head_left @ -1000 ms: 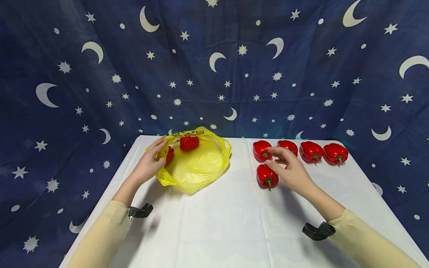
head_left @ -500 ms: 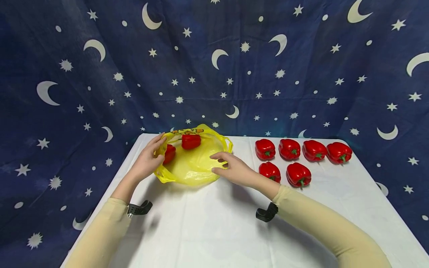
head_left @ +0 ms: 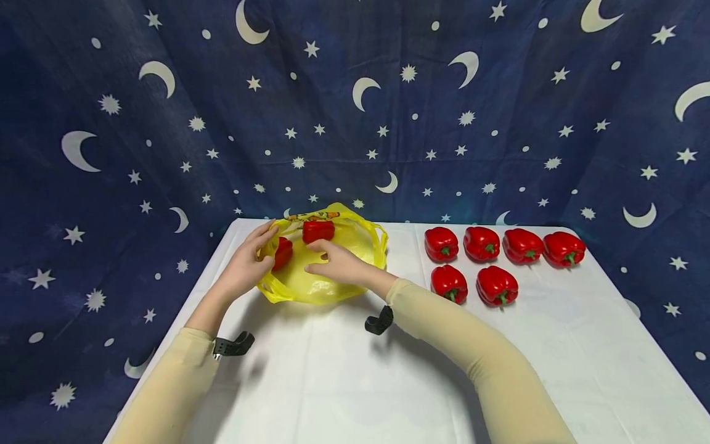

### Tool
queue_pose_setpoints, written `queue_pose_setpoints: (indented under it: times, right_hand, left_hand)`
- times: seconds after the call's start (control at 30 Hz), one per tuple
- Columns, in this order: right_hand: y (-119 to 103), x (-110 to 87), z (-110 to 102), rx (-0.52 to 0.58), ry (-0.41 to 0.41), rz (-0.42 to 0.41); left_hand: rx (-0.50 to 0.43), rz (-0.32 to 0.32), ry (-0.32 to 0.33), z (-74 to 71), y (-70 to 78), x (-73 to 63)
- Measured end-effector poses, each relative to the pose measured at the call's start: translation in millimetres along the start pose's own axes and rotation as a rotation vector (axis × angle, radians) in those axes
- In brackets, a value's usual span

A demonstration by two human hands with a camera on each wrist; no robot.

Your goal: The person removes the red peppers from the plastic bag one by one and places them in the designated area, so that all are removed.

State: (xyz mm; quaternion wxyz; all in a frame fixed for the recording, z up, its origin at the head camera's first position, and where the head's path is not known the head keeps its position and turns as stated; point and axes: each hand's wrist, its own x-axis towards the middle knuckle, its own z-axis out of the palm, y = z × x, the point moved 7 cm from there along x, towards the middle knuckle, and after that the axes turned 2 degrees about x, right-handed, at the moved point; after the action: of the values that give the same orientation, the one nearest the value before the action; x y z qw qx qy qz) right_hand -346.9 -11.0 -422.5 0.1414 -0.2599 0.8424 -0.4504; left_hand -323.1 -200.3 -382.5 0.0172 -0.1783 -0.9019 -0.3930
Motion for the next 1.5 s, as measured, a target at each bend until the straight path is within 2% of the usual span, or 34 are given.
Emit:
queue_pose_setpoints:
  times: [0.2,0.37,0.5,0.63,0.83,1.03,1.17,1.33,1.5]
  right_hand:
    - [-3.8,40.2,15.1,-0.148,0.034,-0.016]
    - [-7.2,62.6,32.8,-0.228,0.040,-0.030]
    - [-12.4,74.6,41.4,-0.237,0.067,-0.024]
    - [-18.9,86.1,50.8,-0.291,0.083,-0.043]
    - [-22.2,98.0,72.3,-0.403,0.048,-0.065]
    - [-22.4,101.1,83.8,-0.535,0.083,-0.051]
    - [-23.1,97.7,82.3,-0.496,0.085,-0.058]
    - [-17.4,80.2,61.2,-0.423,-0.014,-0.089]
    - [2.4,54.2,31.4,-0.352,-0.114,-0.078]
  left_hand:
    - [-0.002,0.011,0.009,0.8,1.4,-2.8]
    - [-0.015,0.008,0.013,2.9,-2.2,-10.4]
    - [-0.011,0.012,0.028,1.2,-4.5,-15.4]
    - [0.001,0.007,0.037,-2.0,-6.9,-19.5]
    - [-0.006,0.002,0.036,-4.9,-8.8,-26.1]
    - [-0.025,0.007,0.049,-3.5,-8.7,-29.9]
    - [-0.026,0.004,0.054,-3.0,-8.6,-28.8]
    - [-0.022,0.019,0.043,-1.3,-6.0,-17.8]
    - [-0.026,0.015,0.015,2.4,-4.9,-9.4]
